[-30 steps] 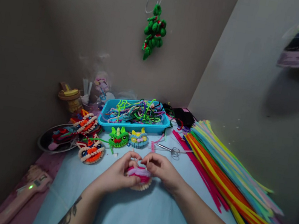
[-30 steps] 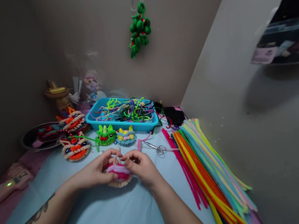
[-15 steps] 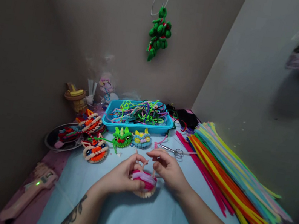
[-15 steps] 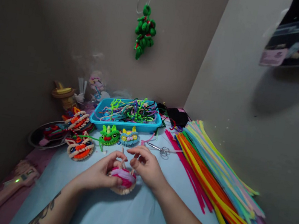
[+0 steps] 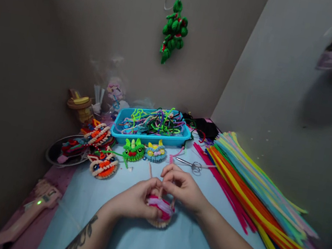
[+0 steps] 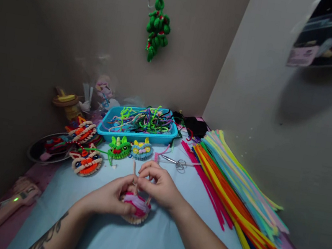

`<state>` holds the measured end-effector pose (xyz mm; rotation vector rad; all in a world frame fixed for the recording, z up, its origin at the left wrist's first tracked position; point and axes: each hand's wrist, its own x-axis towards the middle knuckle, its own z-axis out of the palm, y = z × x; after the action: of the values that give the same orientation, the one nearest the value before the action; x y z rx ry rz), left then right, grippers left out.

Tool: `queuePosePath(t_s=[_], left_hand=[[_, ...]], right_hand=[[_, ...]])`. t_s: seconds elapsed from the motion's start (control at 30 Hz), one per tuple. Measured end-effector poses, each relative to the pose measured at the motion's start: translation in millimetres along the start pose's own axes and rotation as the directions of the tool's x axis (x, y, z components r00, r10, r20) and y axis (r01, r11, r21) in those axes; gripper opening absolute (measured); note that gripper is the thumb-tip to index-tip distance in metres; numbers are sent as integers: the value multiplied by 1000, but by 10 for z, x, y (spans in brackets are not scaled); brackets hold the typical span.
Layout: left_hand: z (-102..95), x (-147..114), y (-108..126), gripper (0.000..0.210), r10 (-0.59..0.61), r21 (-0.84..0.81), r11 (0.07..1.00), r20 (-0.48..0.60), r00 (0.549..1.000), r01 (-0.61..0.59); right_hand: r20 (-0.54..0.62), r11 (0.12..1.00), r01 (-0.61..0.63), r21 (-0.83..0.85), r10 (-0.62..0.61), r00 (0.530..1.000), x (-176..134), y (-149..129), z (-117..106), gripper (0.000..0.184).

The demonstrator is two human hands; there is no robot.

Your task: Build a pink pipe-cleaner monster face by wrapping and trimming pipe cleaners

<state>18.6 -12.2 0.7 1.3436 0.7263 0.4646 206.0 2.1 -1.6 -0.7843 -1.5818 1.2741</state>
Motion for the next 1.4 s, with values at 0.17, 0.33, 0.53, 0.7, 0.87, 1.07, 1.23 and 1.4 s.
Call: queuePosePath(t_s=[0.17,0.33,0.53,0.7,0.87,1.07,1.23,1.4], left_hand=[[46,4,13,82,-18,-47,999,30,999,19],[66,-4,54,87,-11,-23,1000,-7,1000,11],[-75,-16,118,93,150,-148,969,-283,947,-198],[-185,-39,147,99,251,-263,883,-436,864,-389],[-167,-15,111,95,233,-324,872,-386,893,-367],[-262,89,5,72,301,9,919,-661,687,-394],[-299,34,50,29,486,445,866,-641,594,-229],[-215,37,109,20,484,465,851,-517,706,-243]], right_hand=[[-54,959,-187,215,202,978,29,70,43,13],[-71,876,-333,349,379,923,50,82,73,14],[-214,870,-189,455,313,926,74,78,-66,31],[-89,911,-223,348,269,959,50,61,-95,43],[-29,961,-97,259,109,994,33,60,-5,33],[-178,999,37,-16,-39,983,69,89,-48,27],[-169,929,112,-354,-182,969,32,44,-55,14],[-105,919,146,-368,-197,975,22,51,0,14]])
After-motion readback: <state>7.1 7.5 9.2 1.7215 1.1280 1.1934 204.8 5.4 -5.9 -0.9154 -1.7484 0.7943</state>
